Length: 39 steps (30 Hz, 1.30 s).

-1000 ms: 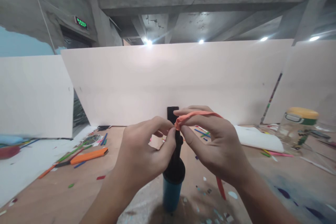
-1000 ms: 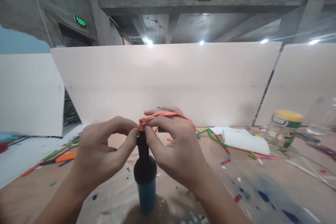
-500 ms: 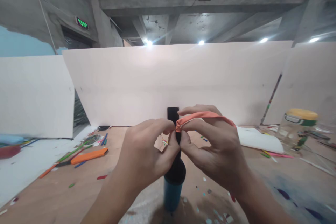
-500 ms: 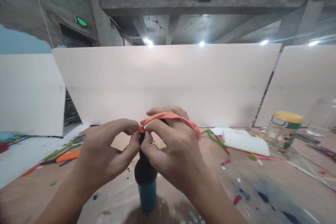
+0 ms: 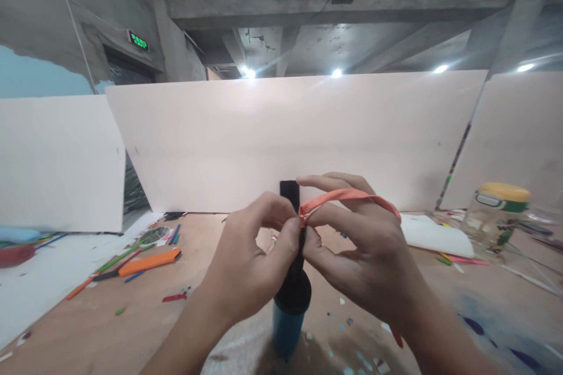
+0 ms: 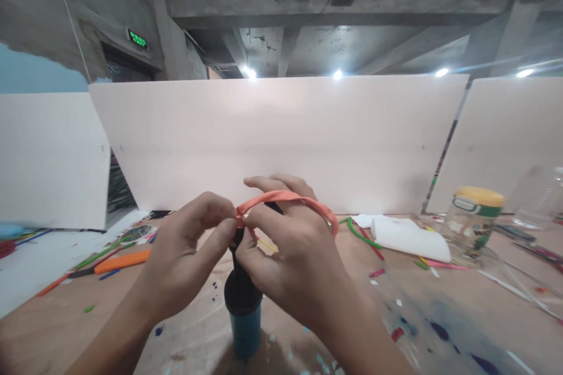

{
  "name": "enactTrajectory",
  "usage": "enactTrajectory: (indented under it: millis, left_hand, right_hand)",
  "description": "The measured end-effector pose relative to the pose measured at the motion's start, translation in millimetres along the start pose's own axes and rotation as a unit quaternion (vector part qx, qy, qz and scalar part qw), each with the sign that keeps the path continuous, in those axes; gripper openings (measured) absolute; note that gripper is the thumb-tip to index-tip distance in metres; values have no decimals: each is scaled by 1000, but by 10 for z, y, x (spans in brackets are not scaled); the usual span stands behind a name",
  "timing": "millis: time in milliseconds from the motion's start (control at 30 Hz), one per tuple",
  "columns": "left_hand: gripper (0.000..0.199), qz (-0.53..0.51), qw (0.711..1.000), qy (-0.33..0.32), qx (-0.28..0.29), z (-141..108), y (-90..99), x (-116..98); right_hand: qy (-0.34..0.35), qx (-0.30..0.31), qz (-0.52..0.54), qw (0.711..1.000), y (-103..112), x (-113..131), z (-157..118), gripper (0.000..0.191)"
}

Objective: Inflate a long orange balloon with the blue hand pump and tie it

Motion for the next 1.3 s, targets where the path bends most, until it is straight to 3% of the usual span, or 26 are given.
enactTrajectory:
  millis: [67, 167, 300, 400, 567, 700, 900, 1033, 1133, 1200, 1300]
  left_hand:
    - [7, -111, 991, 73, 18, -4, -93, 135]
    - [13, -190, 975, 111, 15, 1, -151, 254]
    - [15, -308, 942, 129, 40, 17, -226, 381]
    - [16, -377, 911, 153, 60, 9, -298, 477]
    - [14, -426, 890, 152, 66, -6, -369, 524]
    - [19, -457, 873, 161, 64, -25, -447, 512]
    - [20, -507, 843, 176, 25, -59, -533, 464]
    - [26, -496, 853, 165, 1, -56, -525, 471]
    - [26, -495, 854, 160, 1, -32, -558, 509]
    - [26, -505, 847, 164, 11, -4, -610, 547]
    - [28, -513, 843, 159, -18, 90, -580, 658]
  right_hand:
    - [-4, -3, -6, 1000, 1, -18, -4, 15]
    - [-35, 15, 12, 999, -1, -93, 4, 12]
    - [-166, 48, 94, 980, -30, -351, -12, 8]
    - [-243, 11, 148, 959, -17, -507, -25, 17]
    - [-215, -97, 207, 949, 79, -495, 155, 15]
    - [-164, -91, 272, 944, 60, -429, 428, 21]
    - [-127, -10, 279, 952, -124, -343, 690, 20]
    - [-128, 72, 281, 948, -299, -334, 681, 17]
    - [-149, 109, 289, 939, -456, -512, 634, 15]
    - [-178, 165, 309, 920, -674, -700, 539, 15]
    - [-223, 301, 361, 854, -1110, -884, 189, 29]
Point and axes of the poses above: each hand's wrist, its own z-axis towards the middle knuckle, its own y-axis out of the back of the hand, x = y × z, the point moved 8 cm from there along z, towards the middle knuckle, and after that the axes turned 10 degrees about -z, right-handed, at the moved point
